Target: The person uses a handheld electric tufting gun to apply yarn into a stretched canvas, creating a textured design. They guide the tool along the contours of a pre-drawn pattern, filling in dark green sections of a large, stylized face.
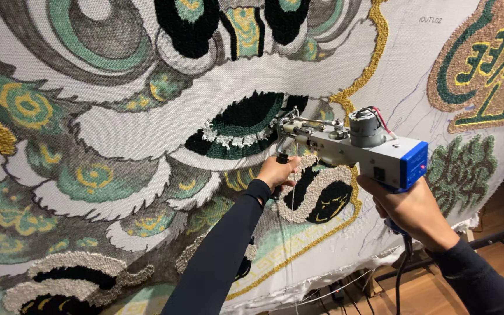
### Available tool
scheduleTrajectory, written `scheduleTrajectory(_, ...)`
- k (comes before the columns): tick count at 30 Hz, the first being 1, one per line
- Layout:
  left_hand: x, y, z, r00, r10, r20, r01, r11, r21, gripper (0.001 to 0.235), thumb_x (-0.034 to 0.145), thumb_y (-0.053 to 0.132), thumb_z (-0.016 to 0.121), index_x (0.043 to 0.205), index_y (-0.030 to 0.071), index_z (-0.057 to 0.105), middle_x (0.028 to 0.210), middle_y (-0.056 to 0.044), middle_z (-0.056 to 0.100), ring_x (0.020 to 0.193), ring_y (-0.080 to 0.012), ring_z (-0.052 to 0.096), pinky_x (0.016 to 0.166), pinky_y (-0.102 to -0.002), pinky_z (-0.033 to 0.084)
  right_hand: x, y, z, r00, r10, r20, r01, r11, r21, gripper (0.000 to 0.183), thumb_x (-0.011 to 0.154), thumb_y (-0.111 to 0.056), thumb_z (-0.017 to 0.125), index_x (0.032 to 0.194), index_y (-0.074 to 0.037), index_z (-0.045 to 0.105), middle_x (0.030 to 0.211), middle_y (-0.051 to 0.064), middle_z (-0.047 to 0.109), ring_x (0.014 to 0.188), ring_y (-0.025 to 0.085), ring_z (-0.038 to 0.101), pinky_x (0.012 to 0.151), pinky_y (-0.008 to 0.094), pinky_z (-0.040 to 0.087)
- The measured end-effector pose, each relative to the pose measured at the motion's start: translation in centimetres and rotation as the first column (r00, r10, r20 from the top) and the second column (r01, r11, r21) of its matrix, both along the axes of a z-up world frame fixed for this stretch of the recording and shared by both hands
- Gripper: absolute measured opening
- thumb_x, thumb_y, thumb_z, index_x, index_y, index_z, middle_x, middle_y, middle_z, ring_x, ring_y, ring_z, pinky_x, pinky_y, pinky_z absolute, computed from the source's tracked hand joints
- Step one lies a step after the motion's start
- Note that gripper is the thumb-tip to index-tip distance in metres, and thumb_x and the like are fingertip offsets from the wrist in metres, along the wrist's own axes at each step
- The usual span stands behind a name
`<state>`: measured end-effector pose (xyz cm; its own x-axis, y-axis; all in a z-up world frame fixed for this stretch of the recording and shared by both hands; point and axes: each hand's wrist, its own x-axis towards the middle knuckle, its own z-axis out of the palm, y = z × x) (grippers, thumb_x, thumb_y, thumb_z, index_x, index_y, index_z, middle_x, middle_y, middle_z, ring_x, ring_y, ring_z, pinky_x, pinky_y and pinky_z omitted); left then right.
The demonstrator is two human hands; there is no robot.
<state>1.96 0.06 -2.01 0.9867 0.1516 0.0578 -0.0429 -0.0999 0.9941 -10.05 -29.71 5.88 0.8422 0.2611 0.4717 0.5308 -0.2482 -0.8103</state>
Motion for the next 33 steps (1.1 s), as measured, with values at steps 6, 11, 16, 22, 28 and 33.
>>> scheduleTrajectory(6, 0.6, -0.1, -0.4, 0.997, -0.042, 0.066, 0.045, 0.998, -0.046, 0.053, 0.094, 0.044, 0.066, 0.136, 0.013, 0.063, 0.112, -0.007, 0.075, 0.051, -0.0153, 0.066, 0.04, -0.027, 0.047, 0.9, -0.2, -0.1, 0.997, 0.0, 0.073, 0.006, 0.997, -0.079, 0.021, 0.085, -0.025, 0.074, 0.087, -0.006, 0.066, 0.056, -0.001, 0.055, 0.046, 0.01, 0.047, 0.041, 0.03, 0.036)
scheduleTrajectory(11, 0.2, 0.0, -0.5, 0.997, -0.028, 0.077, 0.032, 0.999, -0.042, 0.051, 0.097, 0.043, 0.069, 0.132, 0.006, 0.067, 0.114, -0.012, 0.074, 0.053, -0.0132, 0.068, 0.044, -0.026, 0.053, 0.9, -0.6, -0.2, 0.997, -0.021, 0.072, 0.031, 0.988, -0.148, 0.025, 0.087, -0.027, 0.074, 0.083, -0.004, 0.066, 0.055, 0.002, 0.054, 0.046, 0.011, 0.046, 0.041, 0.032, 0.036)
scheduleTrajectory(16, -0.1, 0.0, 0.2, 0.993, -0.07, 0.098, 0.074, 0.997, -0.038, 0.051, 0.094, 0.044, 0.069, 0.135, 0.013, 0.066, 0.114, -0.006, 0.073, 0.051, -0.0141, 0.067, 0.044, -0.027, 0.054, 1.1, -1.0, 0.0, 0.997, -0.021, 0.072, 0.035, 0.981, -0.192, 0.027, 0.088, -0.029, 0.072, 0.08, -0.004, 0.066, 0.052, 0.002, 0.054, 0.043, 0.012, 0.047, 0.04, 0.032, 0.037)
scheduleTrajectory(22, -0.3, -0.3, 0.6, 0.995, -0.041, 0.096, 0.047, 0.997, -0.054, 0.052, 0.094, 0.041, 0.069, 0.138, 0.013, 0.066, 0.114, -0.013, 0.073, 0.051, -0.0146, 0.068, 0.041, -0.028, 0.047, 1.4, -1.1, -0.2, 0.997, -0.023, 0.074, 0.037, 0.98, -0.194, 0.028, 0.089, -0.03, 0.071, 0.08, -0.004, 0.066, 0.052, 0.002, 0.052, 0.043, 0.011, 0.046, 0.04, 0.033, 0.036)
scheduleTrajectory(28, -0.2, 0.2, 0.8, 0.994, -0.043, 0.099, 0.043, 0.999, 0.005, 0.054, 0.093, 0.043, 0.067, 0.141, 0.018, 0.062, 0.115, -0.004, 0.073, 0.053, -0.0154, 0.07, 0.04, -0.028, 0.045, 1.8, -1.0, -0.9, 0.998, -0.015, 0.055, 0.024, 0.985, -0.168, 0.027, 0.089, -0.028, 0.072, 0.08, -0.003, 0.066, 0.052, 0.003, 0.052, 0.044, 0.012, 0.045, 0.04, 0.033, 0.035)
scheduleTrajectory(33, -0.6, 0.1, 1.1, 0.993, -0.042, 0.11, 0.043, 0.999, -0.004, 0.053, 0.096, 0.042, 0.066, 0.143, 0.019, 0.063, 0.11, -0.01, 0.074, 0.054, -0.0146, 0.07, 0.041, -0.028, 0.044, 2.0, -1.2, -1.0, 0.996, 0.009, 0.088, 0.006, 0.986, -0.168, 0.025, 0.088, -0.028, 0.072, 0.08, -0.005, 0.067, 0.052, 0.002, 0.053, 0.044, 0.011, 0.046, 0.04, 0.033, 0.036)
